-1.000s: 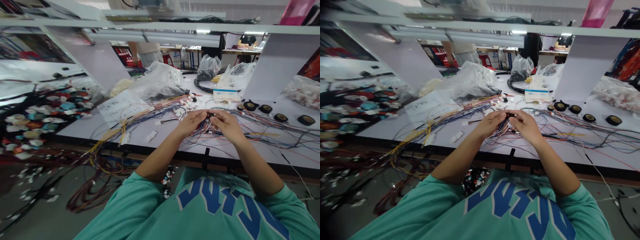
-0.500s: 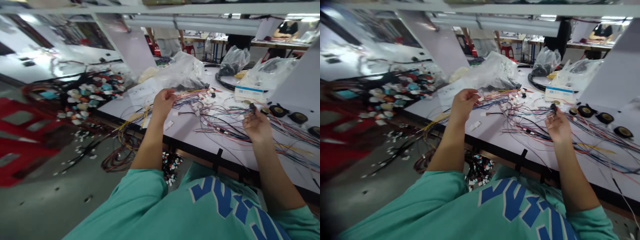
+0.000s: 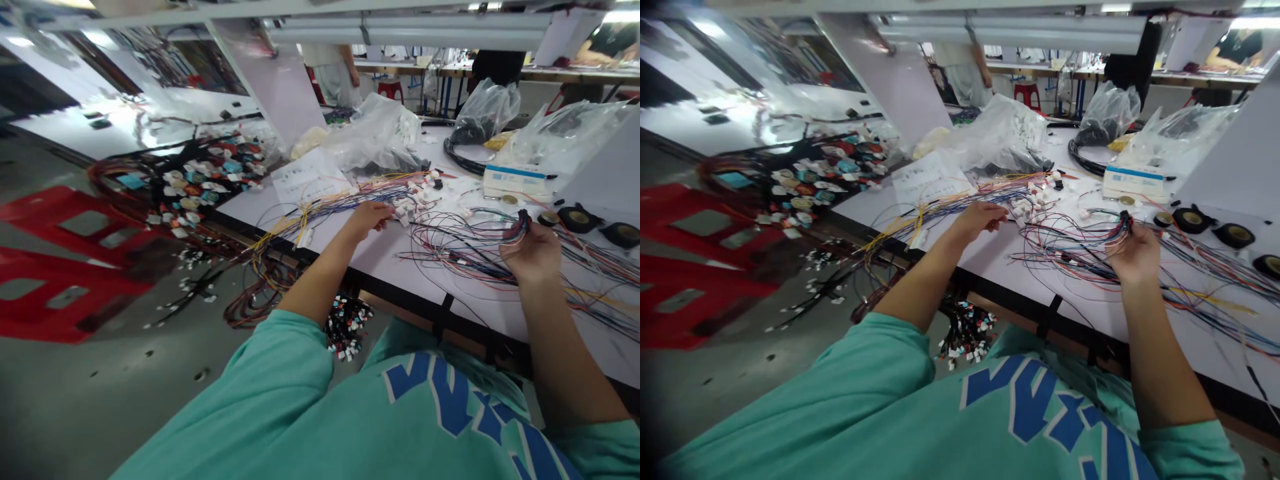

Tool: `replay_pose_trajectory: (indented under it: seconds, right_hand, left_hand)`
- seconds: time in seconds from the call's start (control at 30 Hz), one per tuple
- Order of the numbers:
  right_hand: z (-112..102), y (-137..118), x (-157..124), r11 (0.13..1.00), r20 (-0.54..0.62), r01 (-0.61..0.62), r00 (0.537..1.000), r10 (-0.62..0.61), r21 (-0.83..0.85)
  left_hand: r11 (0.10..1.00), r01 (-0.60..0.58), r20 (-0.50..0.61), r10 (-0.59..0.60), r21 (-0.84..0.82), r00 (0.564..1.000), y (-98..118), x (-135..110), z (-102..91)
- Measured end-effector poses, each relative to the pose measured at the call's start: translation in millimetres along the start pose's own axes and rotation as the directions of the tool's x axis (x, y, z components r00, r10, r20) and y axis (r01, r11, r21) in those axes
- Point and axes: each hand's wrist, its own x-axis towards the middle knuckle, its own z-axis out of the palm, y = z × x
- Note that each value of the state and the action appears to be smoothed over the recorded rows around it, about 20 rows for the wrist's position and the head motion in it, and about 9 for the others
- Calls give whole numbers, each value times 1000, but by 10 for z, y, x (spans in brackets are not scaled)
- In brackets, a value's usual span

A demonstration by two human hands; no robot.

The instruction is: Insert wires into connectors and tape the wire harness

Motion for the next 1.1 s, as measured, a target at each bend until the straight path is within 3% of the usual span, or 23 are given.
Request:
replay_pose_trajectory:
  seconds: [0.13,0.3,0.37,0.43,0.53,0.6,0.63,0.73,0.8,0.87,0.93,1.0,1.1]
  right_hand:
    - [-91,24,33,991,7,-55,998,56,-124]
    - [-116,68,18,944,170,-3,984,62,-330]
    - [-80,96,-23,927,199,28,979,51,-373]
    - [-36,121,-79,907,242,51,969,57,-418]
    - [19,147,-167,874,313,72,945,95,-481]
    - [44,157,-215,848,360,85,924,129,-523]
    - [53,162,-233,834,382,93,912,147,-544]
    - [73,181,-263,796,440,137,881,174,-590]
    - [81,195,-269,771,467,188,870,157,-609]
    - [85,205,-271,741,482,242,867,125,-627]
    - [89,211,-277,705,485,290,870,88,-647]
    - [93,217,-289,666,479,336,877,36,-666]
    - [101,238,-319,583,464,412,883,-67,-701]
  left_hand:
    - [983,180,128,-174,-32,976,120,109,376]
    - [987,162,160,-157,-19,975,215,167,506]
    - [998,60,167,-55,-21,984,260,106,477]
    - [992,-125,129,124,-3,984,314,-2,440]
    - [911,-413,40,413,-1,910,400,-209,426]
    - [877,-472,91,480,-94,873,452,-350,474]
    - [886,-437,161,459,-154,874,473,-415,516]
    - [956,-158,405,250,-247,880,510,-558,680]
    - [970,-32,488,149,-240,860,516,-605,781]
    - [975,16,535,107,-221,838,512,-625,845]
    - [976,-22,504,132,-217,853,505,-642,865]
    - [966,-179,367,239,-189,899,505,-680,852]
    - [901,-426,230,400,78,887,521,-780,812]
